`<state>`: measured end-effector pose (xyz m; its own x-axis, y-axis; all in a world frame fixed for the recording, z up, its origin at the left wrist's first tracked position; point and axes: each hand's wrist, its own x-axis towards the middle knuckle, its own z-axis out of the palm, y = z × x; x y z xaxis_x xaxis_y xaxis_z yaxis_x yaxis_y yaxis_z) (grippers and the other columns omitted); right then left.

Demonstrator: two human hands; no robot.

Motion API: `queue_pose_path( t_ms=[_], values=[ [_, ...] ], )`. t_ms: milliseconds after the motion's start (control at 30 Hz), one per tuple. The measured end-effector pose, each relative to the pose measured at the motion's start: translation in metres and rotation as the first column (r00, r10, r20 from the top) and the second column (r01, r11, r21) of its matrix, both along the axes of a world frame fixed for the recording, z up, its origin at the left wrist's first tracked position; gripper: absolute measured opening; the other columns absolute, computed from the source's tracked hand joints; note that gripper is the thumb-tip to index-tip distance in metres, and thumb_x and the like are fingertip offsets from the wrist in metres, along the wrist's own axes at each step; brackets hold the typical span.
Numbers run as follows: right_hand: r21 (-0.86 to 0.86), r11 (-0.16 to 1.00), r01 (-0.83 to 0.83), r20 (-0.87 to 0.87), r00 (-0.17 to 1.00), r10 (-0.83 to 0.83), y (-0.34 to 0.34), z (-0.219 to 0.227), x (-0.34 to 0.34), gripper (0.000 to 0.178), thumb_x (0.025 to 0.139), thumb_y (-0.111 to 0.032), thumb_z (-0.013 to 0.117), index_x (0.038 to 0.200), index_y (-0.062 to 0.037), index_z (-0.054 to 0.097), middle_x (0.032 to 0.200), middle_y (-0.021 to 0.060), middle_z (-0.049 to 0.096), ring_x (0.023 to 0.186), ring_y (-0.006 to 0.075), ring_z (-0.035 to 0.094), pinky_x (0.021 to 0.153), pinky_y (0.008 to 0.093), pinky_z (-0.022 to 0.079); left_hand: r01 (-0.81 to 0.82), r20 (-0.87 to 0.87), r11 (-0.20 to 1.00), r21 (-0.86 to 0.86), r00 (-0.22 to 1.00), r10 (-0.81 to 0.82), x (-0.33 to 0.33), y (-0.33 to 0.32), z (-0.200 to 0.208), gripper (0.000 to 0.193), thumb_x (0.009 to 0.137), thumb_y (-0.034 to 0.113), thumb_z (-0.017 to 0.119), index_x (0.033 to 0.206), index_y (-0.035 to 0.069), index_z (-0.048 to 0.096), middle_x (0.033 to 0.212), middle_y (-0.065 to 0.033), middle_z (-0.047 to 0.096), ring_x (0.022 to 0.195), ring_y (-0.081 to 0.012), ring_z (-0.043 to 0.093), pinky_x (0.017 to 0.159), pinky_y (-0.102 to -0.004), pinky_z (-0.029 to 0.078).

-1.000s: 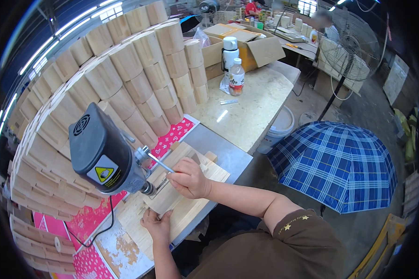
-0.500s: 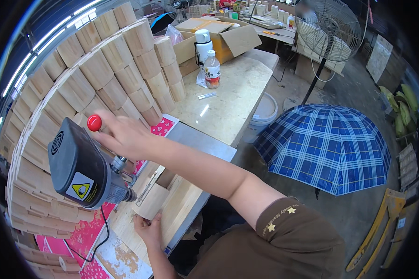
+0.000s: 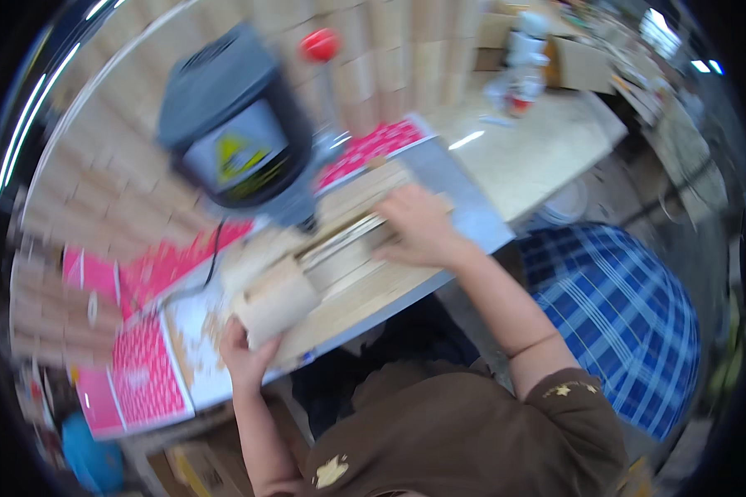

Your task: The recorder uses a drill press to drill holes into cylindrical wooden blocks while using a jig.

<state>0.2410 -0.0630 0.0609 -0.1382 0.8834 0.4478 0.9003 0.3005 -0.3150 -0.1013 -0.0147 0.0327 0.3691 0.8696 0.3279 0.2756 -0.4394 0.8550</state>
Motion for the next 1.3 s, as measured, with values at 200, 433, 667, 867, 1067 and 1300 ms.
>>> queue_pose_path(
  t_ms=[200, 433, 667, 867, 1067, 1300],
  values=[
    [-0.031, 0.999, -0.031, -0.006, 1.000, 0.030, -0.005, 0.006, -0.018, 0.048, 0.062, -0.029, 0.076, 0.097, -0.0049, 0.055, 0.093, 0.0095, 0.052, 0.090, 0.0298, 0.047, 0.077, 0.0385, 0.038, -0.127, 0.303, 0.784, -0.608, 0.876, 0.377, -0.015, -0.014, 0.015, 0.028, 0.076, 0.021, 0.071, 0.085, -0.005, 0.065, 0.071, -0.0024, 0.060, 0.057, -0.0059, 0.048, 0.048, -0.0211, 0.034],
    [-0.052, 0.999, 0.006, 0.001, 1.000, -0.006, -0.015, 0.010, -0.021, 0.043, 0.066, -0.025, 0.075, 0.098, -0.0049, 0.055, 0.095, 0.0081, 0.052, 0.093, 0.0279, 0.046, 0.079, 0.0364, 0.036, -0.180, 0.158, 0.663, -0.727, 0.895, 0.416, 0.016, -0.010, 0.023, 0.033, 0.074, 0.028, 0.074, 0.063, 0.001, 0.060, 0.054, -0.0005, 0.051, 0.042, -0.0063, 0.041, 0.042, -0.0198, 0.034],
    [-0.057, 0.998, -0.028, -0.059, 0.998, 0.025, -0.009, 0.003, -0.010, 0.034, 0.068, -0.017, 0.073, 0.095, -0.0056, 0.057, 0.090, 0.0075, 0.053, 0.090, 0.0273, 0.049, 0.078, 0.0368, 0.038, -0.118, 0.134, 0.686, -0.718, 0.944, 0.302, 0.009, -0.011, 0.025, 0.033, 0.074, 0.029, 0.074, 0.067, 0.000, 0.061, 0.056, -0.0010, 0.052, 0.043, -0.0061, 0.043, 0.041, -0.0198, 0.036],
    [0.120, 0.989, -0.088, -0.138, 0.985, 0.104, -0.003, -0.012, -0.008, 0.038, 0.058, -0.020, 0.078, 0.088, -0.0069, 0.059, 0.085, 0.0098, 0.056, 0.087, 0.0297, 0.052, 0.075, 0.0393, 0.041, -0.021, 0.260, 0.714, -0.700, 0.923, 0.283, -0.004, -0.013, 0.008, 0.035, 0.079, 0.023, 0.067, 0.097, -0.006, 0.061, 0.084, -0.0106, 0.063, 0.069, -0.0169, 0.061, 0.053, -0.0248, 0.047],
    [0.122, 0.975, 0.186, -0.068, 0.981, -0.179, -0.002, -0.024, -0.018, 0.033, 0.060, -0.041, 0.075, 0.077, -0.0164, 0.060, 0.080, -0.0013, 0.053, 0.090, 0.0197, 0.049, 0.070, 0.0398, 0.036, -0.013, 0.255, 0.635, -0.773, 0.909, 0.328, -0.001, 0.009, -0.007, 0.050, 0.089, 0.039, 0.055, 0.125, 0.005, 0.048, 0.118, -0.0157, 0.055, 0.106, -0.0253, 0.056, 0.079, -0.0327, 0.049],
    [0.115, 0.991, 0.073, -0.155, 0.986, -0.055, -0.002, -0.030, -0.013, 0.033, 0.060, -0.044, 0.074, 0.079, -0.0180, 0.063, 0.079, -0.0034, 0.052, 0.089, 0.0190, 0.048, 0.069, 0.0383, 0.035, -0.233, -0.068, 0.650, -0.724, 0.961, 0.268, -0.008, 0.002, 0.024, 0.059, 0.081, 0.034, 0.068, 0.126, 0.000, 0.051, 0.118, -0.0192, 0.057, 0.103, -0.0303, 0.057, 0.082, -0.0424, 0.047]
  ],
)
